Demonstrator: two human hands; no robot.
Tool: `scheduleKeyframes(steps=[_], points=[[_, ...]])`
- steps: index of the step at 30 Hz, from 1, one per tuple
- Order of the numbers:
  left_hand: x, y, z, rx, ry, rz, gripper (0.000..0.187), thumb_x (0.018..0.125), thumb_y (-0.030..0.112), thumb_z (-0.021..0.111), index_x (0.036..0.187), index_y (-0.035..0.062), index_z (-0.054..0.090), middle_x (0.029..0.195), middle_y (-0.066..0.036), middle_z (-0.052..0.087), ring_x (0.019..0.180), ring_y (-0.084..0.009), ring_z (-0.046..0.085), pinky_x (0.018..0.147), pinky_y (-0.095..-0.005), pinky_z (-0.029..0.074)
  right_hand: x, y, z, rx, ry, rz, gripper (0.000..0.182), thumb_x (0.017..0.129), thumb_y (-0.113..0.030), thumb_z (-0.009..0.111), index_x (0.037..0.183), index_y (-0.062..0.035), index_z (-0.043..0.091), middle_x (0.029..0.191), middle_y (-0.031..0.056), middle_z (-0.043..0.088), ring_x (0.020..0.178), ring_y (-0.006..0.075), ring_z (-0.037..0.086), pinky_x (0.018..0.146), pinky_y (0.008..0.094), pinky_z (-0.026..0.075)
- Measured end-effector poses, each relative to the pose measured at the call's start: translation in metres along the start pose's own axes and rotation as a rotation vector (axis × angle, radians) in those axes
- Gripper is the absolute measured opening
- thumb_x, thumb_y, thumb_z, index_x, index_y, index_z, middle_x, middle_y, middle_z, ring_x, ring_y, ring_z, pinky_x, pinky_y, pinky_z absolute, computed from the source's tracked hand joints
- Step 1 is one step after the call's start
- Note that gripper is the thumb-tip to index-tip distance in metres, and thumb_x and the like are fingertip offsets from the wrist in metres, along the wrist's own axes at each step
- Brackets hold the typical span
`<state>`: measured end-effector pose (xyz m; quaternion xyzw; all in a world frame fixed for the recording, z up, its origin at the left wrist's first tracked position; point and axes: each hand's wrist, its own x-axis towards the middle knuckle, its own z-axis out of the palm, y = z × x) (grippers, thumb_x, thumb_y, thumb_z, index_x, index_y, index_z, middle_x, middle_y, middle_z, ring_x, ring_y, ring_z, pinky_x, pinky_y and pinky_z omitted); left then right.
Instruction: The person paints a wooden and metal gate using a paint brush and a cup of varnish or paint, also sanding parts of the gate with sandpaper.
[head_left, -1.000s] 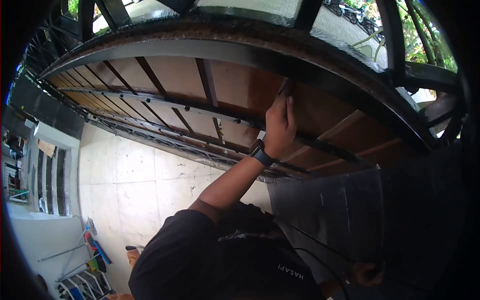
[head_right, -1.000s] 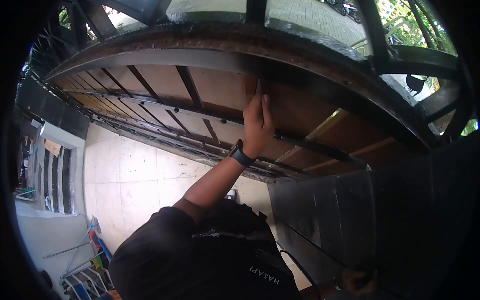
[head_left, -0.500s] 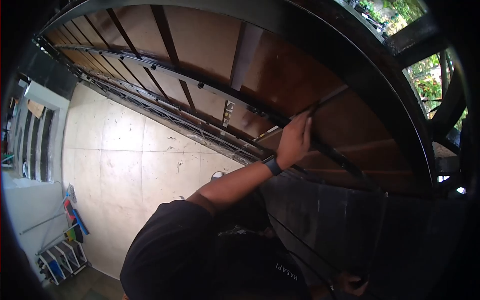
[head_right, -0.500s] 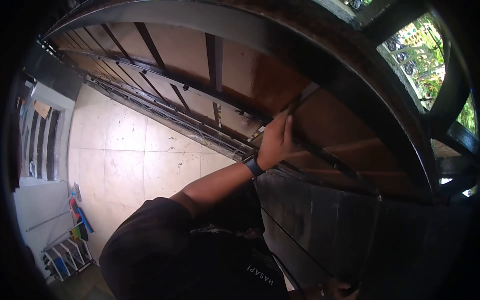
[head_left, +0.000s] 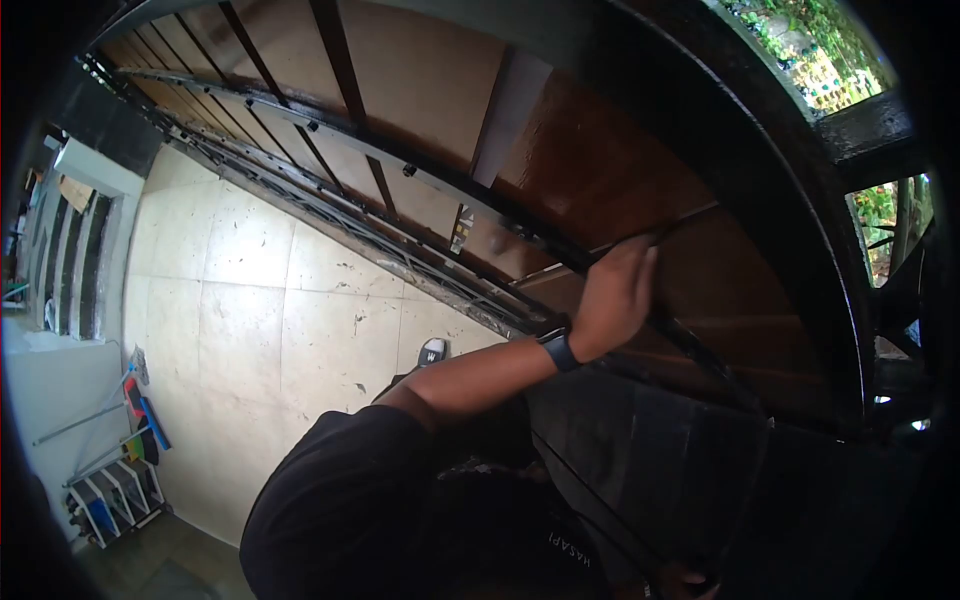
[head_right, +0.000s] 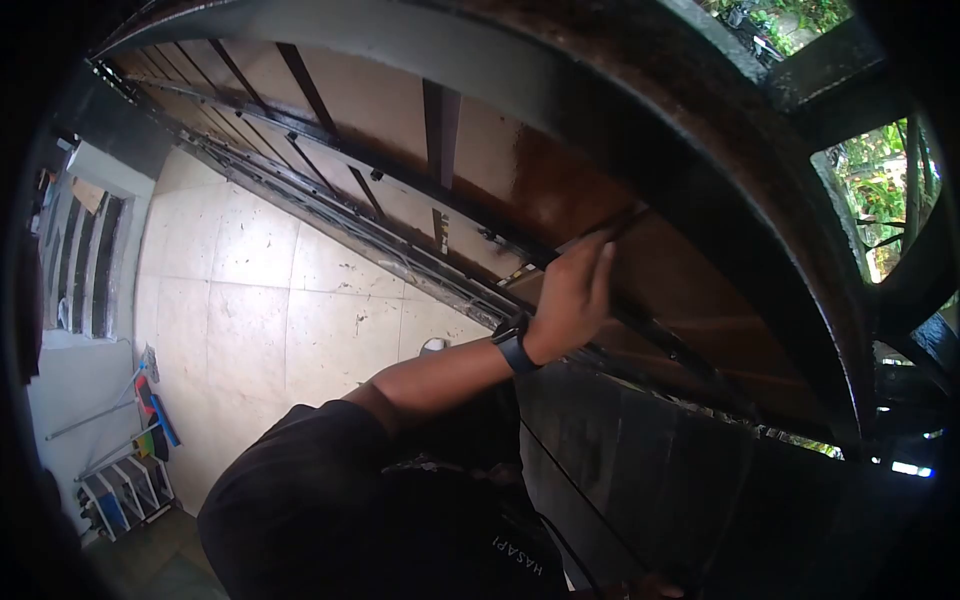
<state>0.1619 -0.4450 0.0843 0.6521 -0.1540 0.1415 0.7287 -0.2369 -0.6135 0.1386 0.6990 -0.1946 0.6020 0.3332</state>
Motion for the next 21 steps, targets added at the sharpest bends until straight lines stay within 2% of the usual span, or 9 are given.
scheduleKeyframes(steps=[2,5,8,9,11,12,14,18,21], points=[[0.015,0.024,0.009,-0.031,0.045,0.218,0.028,0.096,0.004,0.049,0.119,-0.0092,0.054,0.103,-0.029,0.061,0.096,-0.0445,0.060,0.082,-0.0453,0.049,0.003,-0.004,0.007,-0.075,0.039,-0.023,0.042,0.102,-0.039,0.041,0.099,0.0013,0.053,0.090,0.0122,0.052,0.075,0.0273,0.047,0.073,0.0424,0.038],[0.012,0.007,0.003,0.039,-0.005,0.381,0.029,0.096,0.004,0.049,0.121,-0.0093,0.054,0.105,-0.030,0.061,0.096,-0.0446,0.061,0.083,-0.0446,0.049,0.006,-0.001,0.005,-0.089,0.057,-0.060,0.041,0.102,-0.037,0.042,0.098,0.0011,0.053,0.088,0.0122,0.052,0.074,0.0272,0.048,0.073,0.0426,0.038],[-0.013,-0.034,-0.013,0.064,-0.032,0.267,0.029,0.094,0.003,0.052,0.120,-0.0098,0.054,0.107,-0.030,0.061,0.098,-0.0449,0.060,0.084,-0.0453,0.049,0.007,0.000,0.007,-0.056,0.032,-0.123,0.040,0.103,-0.037,0.041,0.099,0.0007,0.054,0.090,0.0124,0.053,0.075,0.0265,0.048,0.074,0.0428,0.037],[-0.010,-0.026,-0.012,0.065,-0.041,0.274,0.029,0.094,0.003,0.052,0.120,-0.0098,0.054,0.107,-0.030,0.061,0.098,-0.0449,0.060,0.084,-0.0453,0.049,0.007,-0.001,0.005,-0.089,0.042,-0.114,0.040,0.103,-0.037,0.041,0.099,0.0003,0.054,0.090,0.0121,0.054,0.076,0.0261,0.048,0.074,0.0427,0.037],[-0.002,0.007,-0.008,0.001,-0.038,0.050,0.030,0.094,0.002,0.050,0.121,-0.0098,0.053,0.111,-0.030,0.059,0.101,-0.0456,0.059,0.087,-0.0465,0.048,0.009,-0.001,0.004,-0.104,0.047,-0.111,0.040,0.103,-0.037,0.041,0.099,-0.0001,0.054,0.091,0.0118,0.054,0.076,0.0258,0.048,0.075,0.0425,0.037],[0.005,0.021,-0.003,0.007,-0.032,0.052,0.030,0.094,0.002,0.050,0.121,-0.0098,0.053,0.111,-0.030,0.059,0.101,-0.0456,0.059,0.087,-0.0465,0.048,0.010,-0.003,0.007,-0.134,0.072,-0.104,0.039,0.103,-0.037,0.041,0.099,-0.0004,0.055,0.091,0.0116,0.055,0.076,0.0255,0.049,0.074,0.0419,0.037],[0.017,0.039,0.005,-0.036,0.006,0.350,0.030,0.096,0.004,0.048,0.123,-0.0091,0.053,0.110,-0.030,0.060,0.098,-0.0461,0.060,0.085,-0.0460,0.049,0.011,-0.010,0.005,-0.168,0.083,-0.092,0.039,0.103,-0.037,0.041,0.099,-0.0006,0.055,0.091,0.0114,0.056,0.076,0.0253,0.049,0.074,0.0413,0.037],[0.001,0.001,-0.004,0.051,-0.020,0.337,0.030,0.096,0.004,0.048,0.123,-0.0083,0.053,0.107,-0.029,0.061,0.096,-0.0461,0.060,0.084,-0.0451,0.049,0.016,-0.012,0.004,-0.167,0.072,-0.108,0.037,0.103,-0.035,0.040,0.099,-0.0015,0.055,0.091,0.0112,0.057,0.076,0.0253,0.051,0.073,0.0415,0.037],[-0.009,-0.017,-0.010,0.037,-0.044,0.153,0.029,0.094,0.003,0.051,0.121,-0.0080,0.053,0.106,-0.028,0.062,0.096,-0.0458,0.060,0.083,-0.0451,0.049,0.012,-0.006,0.004,-0.126,0.077,-0.090,0.037,0.103,-0.035,0.040,0.099,-0.0016,0.056,0.090,0.0111,0.057,0.076,0.0250,0.051,0.073,0.0414,0.038]])
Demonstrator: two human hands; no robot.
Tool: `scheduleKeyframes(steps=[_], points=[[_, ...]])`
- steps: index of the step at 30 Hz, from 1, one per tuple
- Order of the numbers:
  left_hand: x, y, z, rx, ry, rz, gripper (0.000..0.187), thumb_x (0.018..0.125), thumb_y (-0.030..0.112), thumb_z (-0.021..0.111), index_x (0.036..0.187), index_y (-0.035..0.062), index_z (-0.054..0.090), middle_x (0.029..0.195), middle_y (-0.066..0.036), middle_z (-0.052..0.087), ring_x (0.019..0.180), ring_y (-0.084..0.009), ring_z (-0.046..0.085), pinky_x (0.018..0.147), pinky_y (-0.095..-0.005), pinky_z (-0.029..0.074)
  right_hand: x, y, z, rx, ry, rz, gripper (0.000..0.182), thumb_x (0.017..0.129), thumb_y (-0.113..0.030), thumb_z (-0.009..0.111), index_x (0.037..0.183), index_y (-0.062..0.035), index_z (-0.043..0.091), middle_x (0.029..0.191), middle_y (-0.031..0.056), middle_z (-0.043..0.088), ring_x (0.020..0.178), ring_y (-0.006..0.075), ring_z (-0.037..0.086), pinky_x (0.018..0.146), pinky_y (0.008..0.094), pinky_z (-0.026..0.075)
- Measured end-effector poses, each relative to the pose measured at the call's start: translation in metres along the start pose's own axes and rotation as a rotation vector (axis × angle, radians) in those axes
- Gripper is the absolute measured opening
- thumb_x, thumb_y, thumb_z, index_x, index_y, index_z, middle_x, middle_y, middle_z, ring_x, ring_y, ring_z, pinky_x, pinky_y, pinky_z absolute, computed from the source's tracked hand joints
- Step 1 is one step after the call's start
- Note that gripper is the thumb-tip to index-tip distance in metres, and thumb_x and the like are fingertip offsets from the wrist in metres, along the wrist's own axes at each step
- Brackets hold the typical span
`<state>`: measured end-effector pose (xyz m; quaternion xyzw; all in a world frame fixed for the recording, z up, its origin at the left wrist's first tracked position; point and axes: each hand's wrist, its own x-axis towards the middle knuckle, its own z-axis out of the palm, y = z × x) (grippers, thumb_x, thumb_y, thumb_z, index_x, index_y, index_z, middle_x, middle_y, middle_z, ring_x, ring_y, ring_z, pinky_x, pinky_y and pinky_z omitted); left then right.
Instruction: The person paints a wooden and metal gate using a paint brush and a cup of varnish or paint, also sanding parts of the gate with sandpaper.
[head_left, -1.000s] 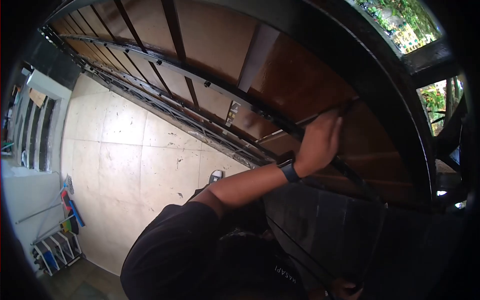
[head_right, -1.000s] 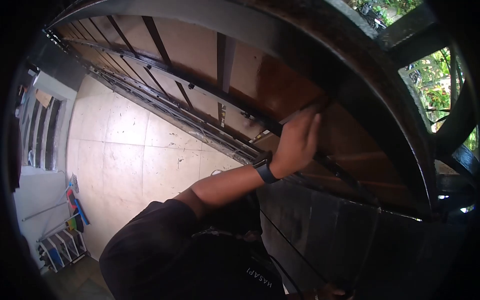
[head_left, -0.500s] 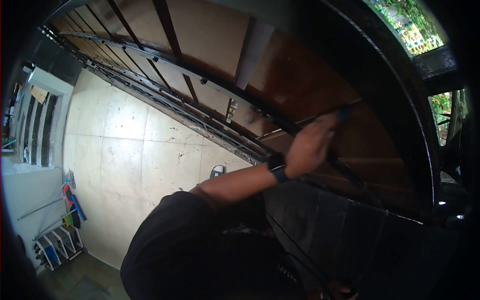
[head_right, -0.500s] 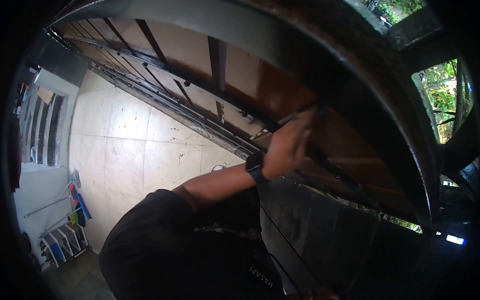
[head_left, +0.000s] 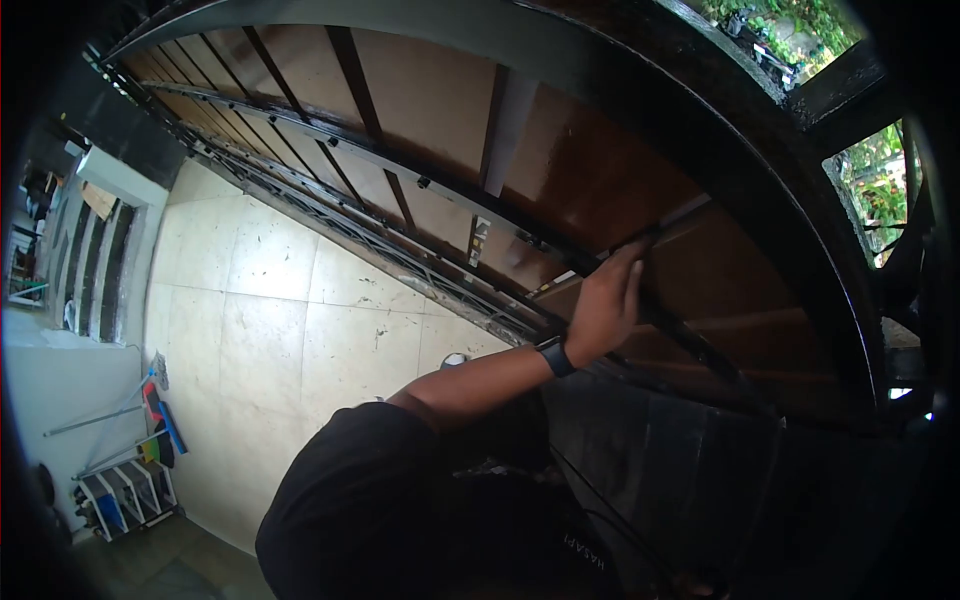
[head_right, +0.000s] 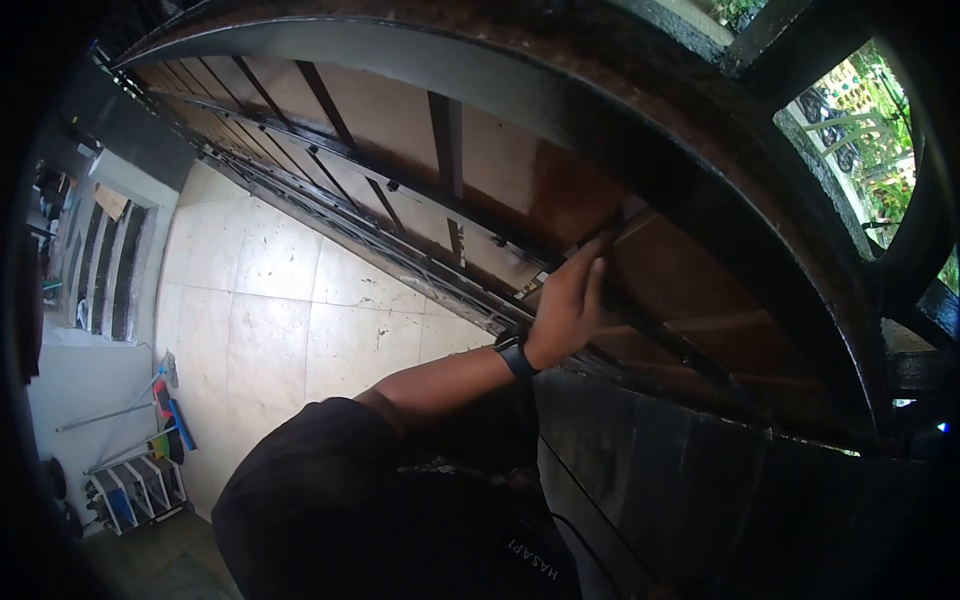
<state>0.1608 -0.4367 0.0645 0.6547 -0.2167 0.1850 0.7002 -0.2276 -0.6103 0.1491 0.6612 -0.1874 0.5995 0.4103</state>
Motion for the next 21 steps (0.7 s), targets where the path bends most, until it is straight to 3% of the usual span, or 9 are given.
scheduleKeyframes(steps=[3,5,9,11,13,14,15,17,21], points=[[0.029,0.046,0.010,-0.026,0.101,-0.003,0.026,0.094,0.002,0.050,0.118,-0.0079,0.053,0.106,-0.028,0.062,0.096,-0.0457,0.060,0.083,-0.0449,0.049,-0.005,0.005,-0.001,0.052,0.004,-0.002,0.038,0.103,-0.035,0.040,0.099,-0.0017,0.056,0.090,0.0111,0.058,0.076,0.0246,0.051,0.073,0.0413,0.038],[0.047,0.075,0.009,-0.110,0.091,0.165,0.024,0.097,0.005,0.047,0.115,-0.0079,0.054,0.103,-0.028,0.062,0.093,-0.0460,0.061,0.080,-0.0444,0.050,-0.007,0.005,-0.002,0.062,-0.001,0.004,0.038,0.103,-0.035,0.040,0.099,-0.0017,0.056,0.090,0.0111,0.058,0.076,0.0245,0.051,0.073,0.0413,0.038],[0.016,0.008,0.012,-0.007,0.109,0.223,0.022,0.097,0.005,0.048,0.113,-0.0080,0.055,0.100,-0.029,0.062,0.092,-0.0462,0.060,0.080,-0.0442,0.049,0.001,-0.001,0.001,0.097,0.026,0.041,0.040,0.102,-0.038,0.041,0.096,-0.0018,0.057,0.087,0.0099,0.060,0.072,0.0214,0.051,0.069,0.0388,0.039],[0.003,-0.005,0.003,0.026,0.000,-0.085,0.022,0.094,0.003,0.051,0.112,-0.0081,0.056,0.101,-0.028,0.062,0.093,-0.0466,0.060,0.081,-0.0453,0.049,0.013,-0.008,-0.004,0.128,-0.050,0.019,0.040,0.101,-0.038,0.042,0.096,-0.0016,0.057,0.084,0.0095,0.061,0.067,0.0200,0.051,0.064,0.0366,0.039],[0.011,0.008,0.007,0.011,0.020,-0.095,0.022,0.095,0.003,0.051,0.113,-0.0083,0.056,0.103,-0.028,0.062,0.094,-0.0466,0.060,0.082,-0.0452,0.049,0.029,-0.017,0.000,0.066,-0.004,-0.091,0.040,0.101,-0.038,0.043,0.089,-0.0022,0.056,0.069,0.0068,0.057,0.050,0.0172,0.045,0.048,0.0335,0.033],[0.018,0.021,0.008,0.001,0.046,-0.103,0.023,0.095,0.004,0.052,0.113,-0.0086,0.056,0.104,-0.028,0.062,0.094,-0.0466,0.060,0.082,-0.0450,0.049,0.031,-0.011,0.002,0.076,-0.007,-0.097,0.040,0.101,-0.038,0.043,0.089,-0.0022,0.056,0.069,0.0068,0.057,0.050,0.0172,0.045,0.048,0.0335,0.033],[0.029,0.038,0.009,0.007,0.053,-0.098,0.023,0.095,0.004,0.052,0.113,-0.0086,0.056,0.104,-0.028,0.062,0.094,-0.0466,0.060,0.082,-0.0450,0.049,0.030,-0.008,0.010,-0.001,0.116,-0.148,0.040,0.101,-0.038,0.043,0.085,-0.0030,0.054,0.062,0.0050,0.052,0.045,0.0165,0.039,0.044,0.0328,0.029],[0.045,0.065,0.012,-0.092,0.148,0.222,0.025,0.097,0.007,0.049,0.115,-0.0093,0.056,0.105,-0.029,0.062,0.096,-0.0466,0.061,0.084,-0.0438,0.050,0.033,-0.013,0.015,-0.077,0.232,-0.191,0.041,0.101,-0.039,0.043,0.080,-0.0037,0.052,0.055,0.0033,0.047,0.040,0.0159,0.033,0.039,0.0320,0.024],[0.014,0.012,0.011,0.005,0.073,0.171,0.027,0.098,0.008,0.048,0.117,-0.0098,0.055,0.104,-0.030,0.062,0.097,-0.0455,0.061,0.086,-0.0423,0.049,0.037,-0.017,0.012,0.119,0.120,-0.151,0.041,0.101,-0.040,0.043,0.085,-0.0035,0.054,0.059,0.0048,0.052,0.041,0.0157,0.037,0.040,0.0316,0.026]])
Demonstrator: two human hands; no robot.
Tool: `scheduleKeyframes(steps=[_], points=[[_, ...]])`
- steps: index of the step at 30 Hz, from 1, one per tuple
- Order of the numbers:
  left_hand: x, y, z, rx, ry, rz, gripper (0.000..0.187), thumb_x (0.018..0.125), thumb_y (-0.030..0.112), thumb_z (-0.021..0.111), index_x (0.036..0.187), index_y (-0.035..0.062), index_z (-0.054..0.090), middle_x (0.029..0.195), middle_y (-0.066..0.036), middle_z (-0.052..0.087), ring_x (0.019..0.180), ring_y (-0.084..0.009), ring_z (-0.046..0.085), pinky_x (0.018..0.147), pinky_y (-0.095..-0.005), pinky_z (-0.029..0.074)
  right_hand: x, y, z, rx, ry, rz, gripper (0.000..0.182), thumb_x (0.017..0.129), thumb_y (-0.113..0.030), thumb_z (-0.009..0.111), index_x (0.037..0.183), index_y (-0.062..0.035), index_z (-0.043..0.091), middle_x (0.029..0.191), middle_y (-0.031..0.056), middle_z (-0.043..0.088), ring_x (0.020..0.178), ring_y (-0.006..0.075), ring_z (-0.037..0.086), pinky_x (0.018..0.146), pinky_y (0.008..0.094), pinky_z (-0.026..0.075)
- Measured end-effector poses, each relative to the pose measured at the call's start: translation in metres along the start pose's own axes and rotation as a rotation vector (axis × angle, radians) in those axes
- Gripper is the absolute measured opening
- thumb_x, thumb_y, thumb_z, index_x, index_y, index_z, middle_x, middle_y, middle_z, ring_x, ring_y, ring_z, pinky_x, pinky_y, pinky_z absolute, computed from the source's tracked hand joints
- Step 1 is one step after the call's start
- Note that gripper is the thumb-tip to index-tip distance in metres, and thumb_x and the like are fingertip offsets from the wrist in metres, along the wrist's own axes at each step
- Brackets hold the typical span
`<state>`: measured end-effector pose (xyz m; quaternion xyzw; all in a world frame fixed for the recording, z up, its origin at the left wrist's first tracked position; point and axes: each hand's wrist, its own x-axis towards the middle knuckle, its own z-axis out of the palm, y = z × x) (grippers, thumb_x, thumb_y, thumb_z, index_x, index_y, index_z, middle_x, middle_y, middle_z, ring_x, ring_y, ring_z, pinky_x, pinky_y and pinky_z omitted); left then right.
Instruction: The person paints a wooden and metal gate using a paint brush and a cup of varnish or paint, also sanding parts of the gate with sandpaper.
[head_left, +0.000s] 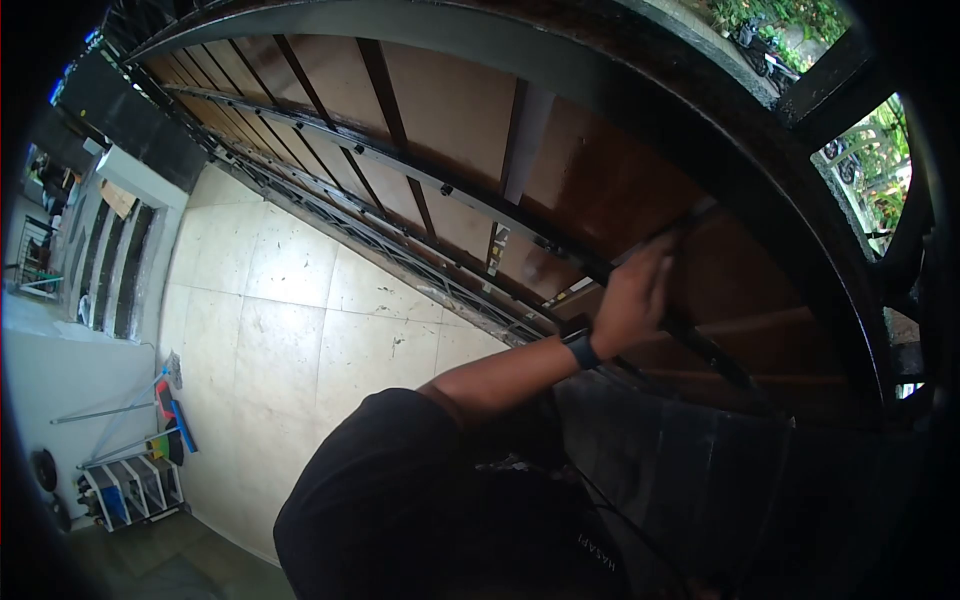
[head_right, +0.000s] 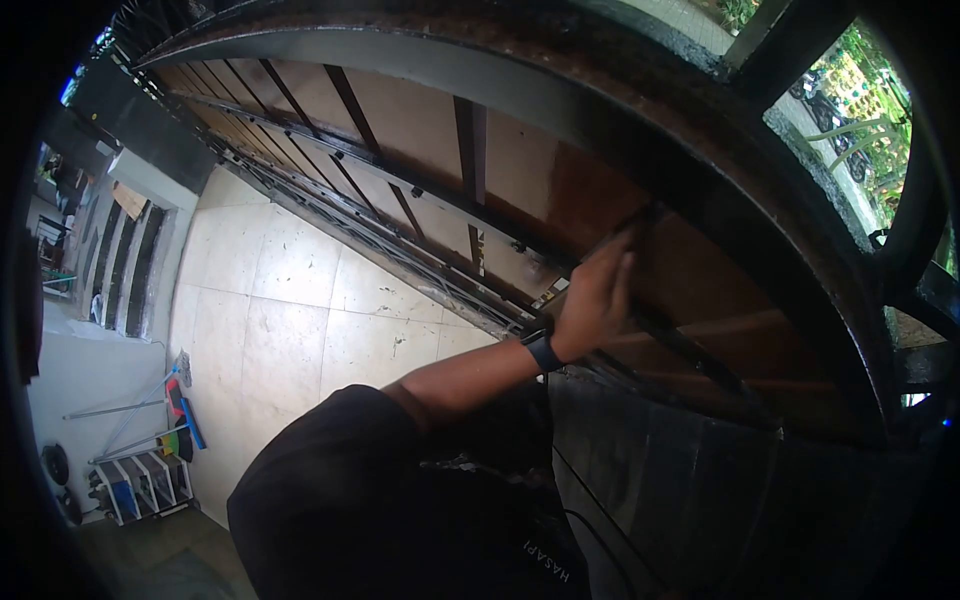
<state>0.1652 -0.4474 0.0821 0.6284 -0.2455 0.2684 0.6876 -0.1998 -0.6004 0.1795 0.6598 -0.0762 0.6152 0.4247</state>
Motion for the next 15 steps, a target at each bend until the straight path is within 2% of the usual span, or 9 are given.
scheduleKeyframes(steps=[2,4,5,6,7,8,10,13,15], points=[[-0.017,-0.011,-0.008,0.005,-0.039,-0.292,0.027,0.096,0.005,0.050,0.118,-0.0080,0.056,0.107,-0.030,0.061,0.099,-0.0464,0.059,0.088,-0.0462,0.047,-0.008,0.006,-0.011,0.009,-0.095,0.002,0.042,0.101,-0.040,0.042,0.089,-0.0027,0.056,0.061,0.0061,0.055,0.040,0.0158,0.039,0.039,0.0313,0.025],[0.006,0.004,-0.006,-0.030,-0.031,-0.252,0.027,0.097,0.007,0.048,0.118,-0.0088,0.056,0.106,-0.030,0.062,0.099,-0.0460,0.060,0.087,-0.0444,0.048,-0.015,0.009,-0.019,-0.031,-0.224,0.020,0.041,0.102,-0.038,0.041,0.097,-0.0020,0.059,0.073,0.0090,0.061,0.052,0.0176,0.049,0.047,0.0330,0.033],[0.015,0.017,-0.003,-0.065,-0.021,-0.228,0.027,0.099,0.009,0.047,0.117,-0.0097,0.055,0.104,-0.030,0.062,0.099,-0.0456,0.061,0.086,-0.0427,0.049,-0.018,0.012,-0.020,-0.039,-0.236,0.006,0.041,0.102,-0.038,0.041,0.097,-0.0020,0.059,0.073,0.0090,0.061,0.052,0.0176,0.049,0.047,0.0330,0.033],[0.027,0.030,-0.001,-0.077,-0.028,-0.235,0.027,0.099,0.009,0.047,0.117,-0.0097,0.055,0.104,-0.030,0.062,0.099,-0.0456,0.061,0.086,-0.0427,0.049,-0.024,0.012,-0.014,-0.119,-0.152,0.025,0.040,0.102,-0.038,0.040,0.098,-0.0022,0.059,0.078,0.0094,0.060,0.060,0.0189,0.050,0.056,0.0349,0.036],[0.038,0.043,-0.001,-0.080,-0.012,-0.154,0.027,0.099,0.009,0.047,0.116,-0.0098,0.056,0.103,-0.030,0.062,0.097,-0.0459,0.061,0.084,-0.0427,0.050,-0.030,0.010,-0.015,-0.203,-0.070,0.047,0.040,0.103,-0.038,0.039,0.099,-0.0024,0.058,0.083,0.0099,0.060,0.068,0.0203,0.052,0.064,0.0368,0.038],[0.042,0.050,0.000,-0.083,0.008,-0.076,0.027,0.100,0.010,0.046,0.115,-0.0099,0.056,0.101,-0.030,0.062,0.095,-0.0463,0.061,0.082,-0.0426,0.050,-0.034,0.011,-0.021,-0.216,-0.077,0.038,0.040,0.103,-0.038,0.039,0.099,-0.0024,0.058,0.083,0.0099,0.060,0.068,0.0203,0.052,0.064,0.0368,0.038],[0.021,0.027,-0.001,-0.038,0.009,-0.112,0.027,0.100,0.010,0.046,0.114,-0.0101,0.057,0.099,-0.030,0.062,0.092,-0.0464,0.061,0.080,-0.0425,0.049,-0.042,0.011,-0.021,-0.104,-0.127,0.183,0.039,0.103,-0.037,0.039,0.103,-0.0026,0.058,0.092,0.0103,0.059,0.078,0.0227,0.051,0.075,0.0400,0.036],[0.001,0.001,-0.009,0.063,0.016,-0.186,0.027,0.100,0.010,0.046,0.113,-0.0103,0.057,0.095,-0.029,0.062,0.085,-0.0467,0.061,0.077,-0.0423,0.049,-0.032,0.008,-0.019,-0.140,-0.135,0.115,0.039,0.103,-0.037,0.039,0.104,-0.0024,0.057,0.090,0.0106,0.059,0.076,0.0232,0.051,0.073,0.0401,0.037],[0.005,0.011,-0.013,0.040,-0.154,-0.491,0.027,0.099,0.009,0.046,0.114,-0.0100,0.057,0.095,-0.029,0.063,0.087,-0.0460,0.061,0.079,-0.0434,0.050,-0.037,0.003,-0.022,-0.138,-0.138,0.158,0.038,0.103,-0.036,0.040,0.103,-0.0025,0.057,0.091,0.0106,0.058,0.076,0.0233,0.050,0.073,0.0400,0.037]])
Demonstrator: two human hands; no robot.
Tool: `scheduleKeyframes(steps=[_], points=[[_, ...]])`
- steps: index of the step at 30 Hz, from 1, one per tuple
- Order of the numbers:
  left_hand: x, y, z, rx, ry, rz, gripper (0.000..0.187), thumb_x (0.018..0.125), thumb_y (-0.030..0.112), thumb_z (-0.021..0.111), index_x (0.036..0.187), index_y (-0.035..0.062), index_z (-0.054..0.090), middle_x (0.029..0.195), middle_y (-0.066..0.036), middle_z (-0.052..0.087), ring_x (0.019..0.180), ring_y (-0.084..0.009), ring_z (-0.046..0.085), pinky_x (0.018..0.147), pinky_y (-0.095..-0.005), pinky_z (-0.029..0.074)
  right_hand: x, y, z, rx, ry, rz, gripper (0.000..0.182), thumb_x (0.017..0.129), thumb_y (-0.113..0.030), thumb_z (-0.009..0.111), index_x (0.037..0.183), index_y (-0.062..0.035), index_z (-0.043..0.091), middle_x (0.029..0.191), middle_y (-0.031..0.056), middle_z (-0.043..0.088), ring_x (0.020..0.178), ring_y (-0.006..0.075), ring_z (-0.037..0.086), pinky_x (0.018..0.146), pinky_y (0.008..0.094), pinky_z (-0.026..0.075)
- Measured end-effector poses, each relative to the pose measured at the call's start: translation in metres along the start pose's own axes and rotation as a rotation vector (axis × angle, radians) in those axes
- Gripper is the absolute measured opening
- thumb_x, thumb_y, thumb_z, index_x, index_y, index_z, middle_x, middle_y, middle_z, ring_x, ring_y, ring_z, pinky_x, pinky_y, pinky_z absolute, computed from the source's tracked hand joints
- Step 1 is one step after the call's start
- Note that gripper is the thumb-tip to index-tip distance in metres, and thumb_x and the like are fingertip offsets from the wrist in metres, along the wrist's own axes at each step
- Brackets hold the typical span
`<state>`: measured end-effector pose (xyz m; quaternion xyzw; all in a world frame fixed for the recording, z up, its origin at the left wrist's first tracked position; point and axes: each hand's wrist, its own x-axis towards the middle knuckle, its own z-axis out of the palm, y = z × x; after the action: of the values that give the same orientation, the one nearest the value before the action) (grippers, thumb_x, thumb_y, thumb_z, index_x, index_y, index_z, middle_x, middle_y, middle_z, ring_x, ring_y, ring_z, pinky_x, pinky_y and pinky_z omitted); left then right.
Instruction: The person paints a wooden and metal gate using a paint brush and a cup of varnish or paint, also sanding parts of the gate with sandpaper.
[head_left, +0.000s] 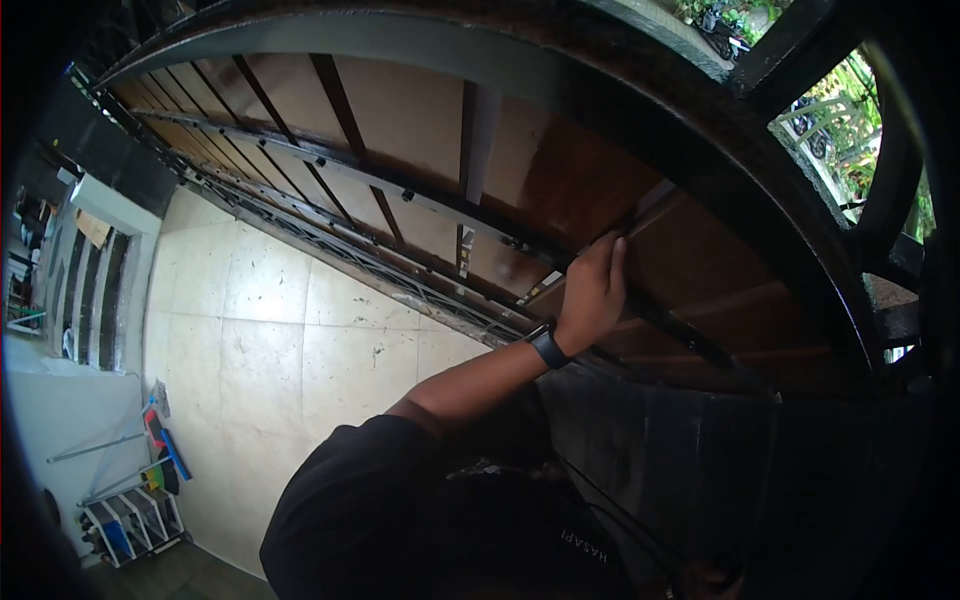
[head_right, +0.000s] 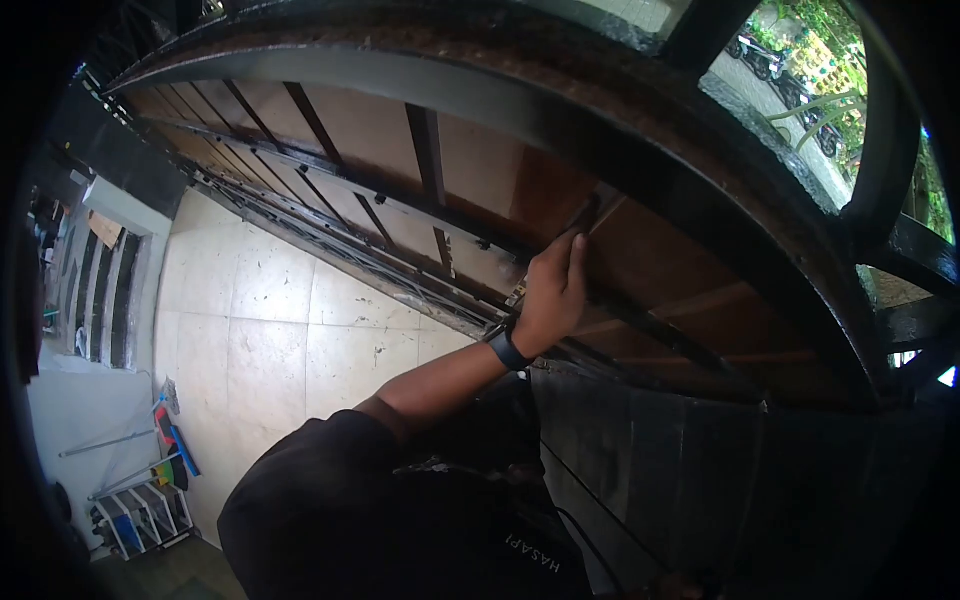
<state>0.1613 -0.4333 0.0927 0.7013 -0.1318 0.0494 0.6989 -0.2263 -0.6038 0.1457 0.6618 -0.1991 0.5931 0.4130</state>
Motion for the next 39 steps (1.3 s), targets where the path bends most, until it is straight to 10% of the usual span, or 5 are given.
scheduleKeyframes(steps=[6,12,17,23,39], points=[[0.013,0.013,0.011,-0.041,0.167,0.530,0.028,0.098,0.008,0.048,0.119,-0.0091,0.056,0.099,-0.028,0.063,0.092,-0.0446,0.062,0.080,-0.0439,0.050,0.008,-0.004,-0.002,0.017,-0.045,-0.016,0.036,0.104,-0.034,0.039,0.103,-0.0025,0.056,0.094,0.0104,0.056,0.077,0.0235,0.049,0.074,0.0405,0.037],[-0.008,-0.003,0.005,-0.126,0.099,0.157,0.030,0.094,0.002,0.051,0.122,-0.0093,0.054,0.111,-0.029,0.062,0.104,-0.0450,0.061,0.085,-0.0449,0.050,0.006,0.000,-0.002,-0.033,-0.043,-0.045,0.037,0.103,-0.034,0.040,0.099,-0.0015,0.056,0.089,0.0109,0.056,0.074,0.0243,0.049,0.072,0.0405,0.037],[0.008,0.041,0.005,-0.136,0.109,0.554,0.029,0.093,0.000,0.051,0.121,-0.0098,0.055,0.112,-0.028,0.062,0.103,-0.0437,0.061,0.086,-0.0448,0.049,0.018,-0.004,0.006,0.078,0.000,-0.123,0.039,0.102,-0.037,0.041,0.095,-0.0010,0.056,0.078,0.0122,0.057,0.060,0.0231,0.049,0.055,0.0375,0.035],[-0.006,-0.024,-0.006,-0.039,0.004,-0.023,0.021,0.093,0.004,0.051,0.109,-0.0075,0.059,0.095,-0.029,0.062,0.093,-0.0467,0.059,0.080,-0.0489,0.047,0.028,-0.007,0.001,0.087,-0.070,-0.102,0.044,0.101,-0.039,0.042,0.080,-0.0027,0.053,0.057,0.0070,0.046,0.043,0.0227,0.035,0.043,0.0370,0.026],[-0.011,-0.033,0.000,-0.009,0.138,0.261,0.023,0.097,0.009,0.049,0.113,-0.0067,0.056,0.091,-0.029,0.060,0.088,-0.0482,0.057,0.074,-0.0486,0.046,-0.004,0.006,-0.003,0.144,-0.091,0.078,0.041,0.102,-0.044,0.040,0.097,-0.0061,0.056,0.090,0.0081,0.054,0.079,0.0222,0.048,0.077,0.0397,0.035]])
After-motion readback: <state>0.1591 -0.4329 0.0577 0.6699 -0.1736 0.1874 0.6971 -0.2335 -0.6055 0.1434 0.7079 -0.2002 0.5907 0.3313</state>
